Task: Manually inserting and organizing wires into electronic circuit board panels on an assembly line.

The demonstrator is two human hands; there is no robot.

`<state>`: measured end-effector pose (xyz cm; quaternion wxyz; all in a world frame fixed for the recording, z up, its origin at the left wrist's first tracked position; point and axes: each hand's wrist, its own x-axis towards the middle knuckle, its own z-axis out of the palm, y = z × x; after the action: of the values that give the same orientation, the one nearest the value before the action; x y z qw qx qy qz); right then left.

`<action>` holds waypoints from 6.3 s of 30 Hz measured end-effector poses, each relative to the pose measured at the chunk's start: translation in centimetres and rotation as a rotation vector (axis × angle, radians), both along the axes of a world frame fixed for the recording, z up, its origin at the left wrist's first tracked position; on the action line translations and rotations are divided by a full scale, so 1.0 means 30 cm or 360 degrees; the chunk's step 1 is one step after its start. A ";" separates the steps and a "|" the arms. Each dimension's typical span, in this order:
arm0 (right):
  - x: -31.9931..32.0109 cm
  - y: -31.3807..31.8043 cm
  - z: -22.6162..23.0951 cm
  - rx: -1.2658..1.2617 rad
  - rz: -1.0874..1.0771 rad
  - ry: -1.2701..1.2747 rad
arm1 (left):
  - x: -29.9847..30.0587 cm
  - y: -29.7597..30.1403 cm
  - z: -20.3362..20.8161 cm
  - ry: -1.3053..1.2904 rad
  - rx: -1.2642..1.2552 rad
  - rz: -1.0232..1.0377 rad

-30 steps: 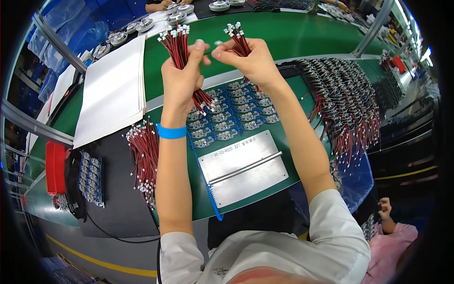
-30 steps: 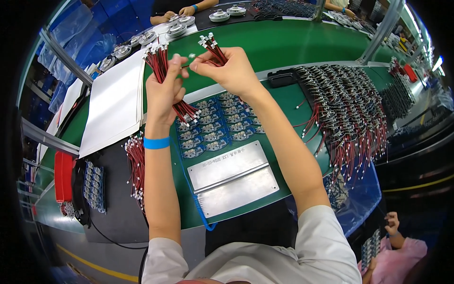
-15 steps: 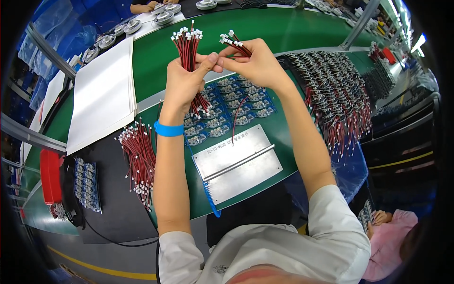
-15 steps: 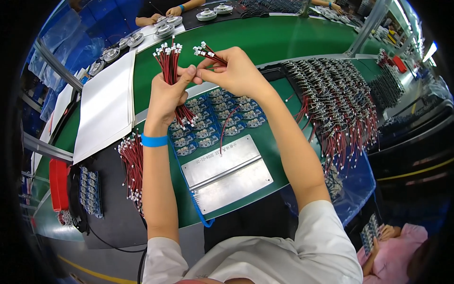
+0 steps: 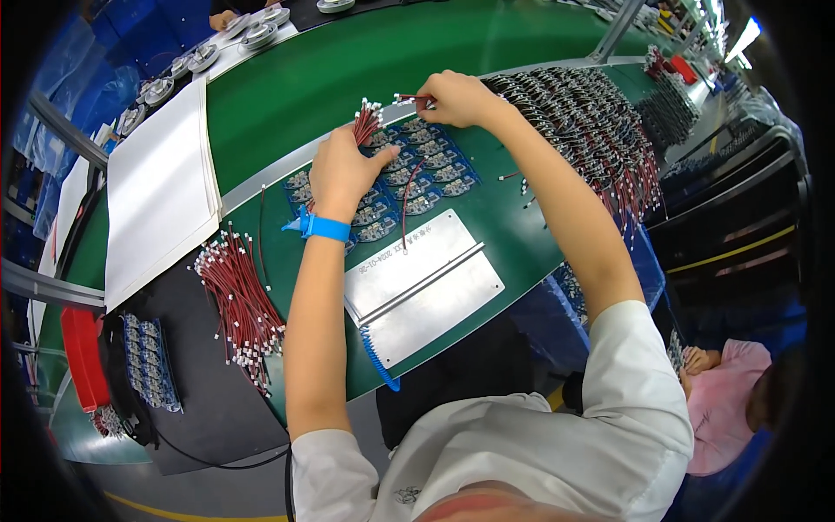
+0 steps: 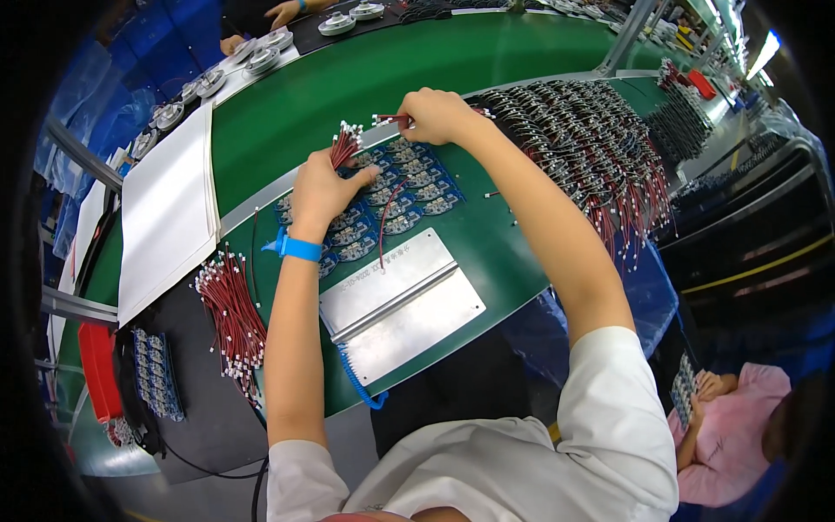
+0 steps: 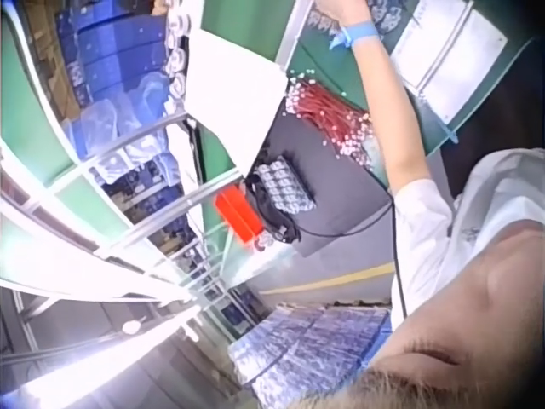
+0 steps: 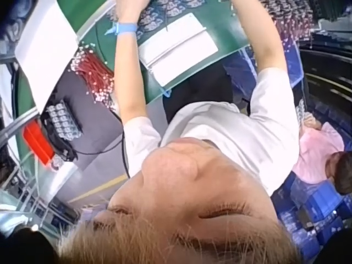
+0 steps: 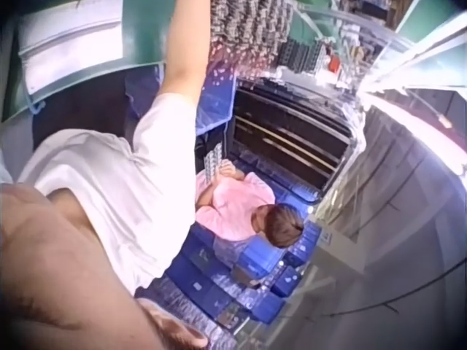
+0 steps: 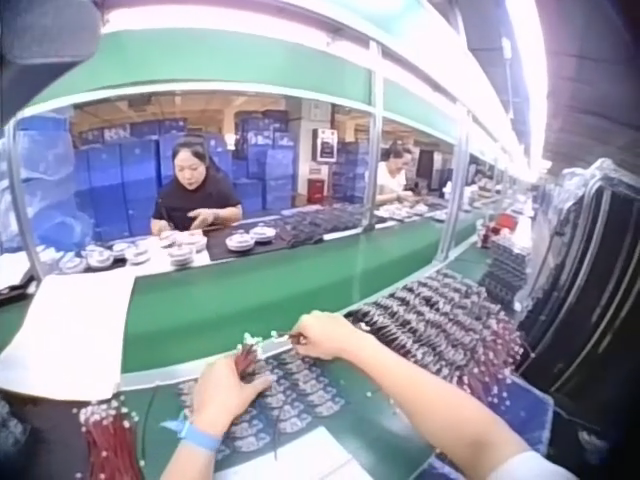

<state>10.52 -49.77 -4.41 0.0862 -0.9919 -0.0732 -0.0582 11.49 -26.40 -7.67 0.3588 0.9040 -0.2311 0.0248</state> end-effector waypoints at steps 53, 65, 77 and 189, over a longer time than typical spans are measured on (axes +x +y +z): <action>-0.332 0.303 -0.066 0.0065 0.1055 0.0041 | 0.107 0.074 -0.059 0.0034 0.0039 0.0026; -0.298 0.104 0.145 0.1112 0.0288 -0.0222 | -0.020 0.008 -0.016 -0.0063 0.0507 0.0214; -0.090 0.013 -0.039 -0.0489 0.0295 0.0001 | 0.015 0.045 0.003 0.0142 0.0592 0.0198; -0.185 0.006 -0.029 -0.0244 0.0182 -0.0263 | 0.050 0.043 -0.049 0.0081 0.0244 0.0066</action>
<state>4.98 -49.60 -5.27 0.0069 -0.9816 -0.1406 -0.1290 12.98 -25.10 -9.14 0.2935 0.9338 -0.2045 -0.0085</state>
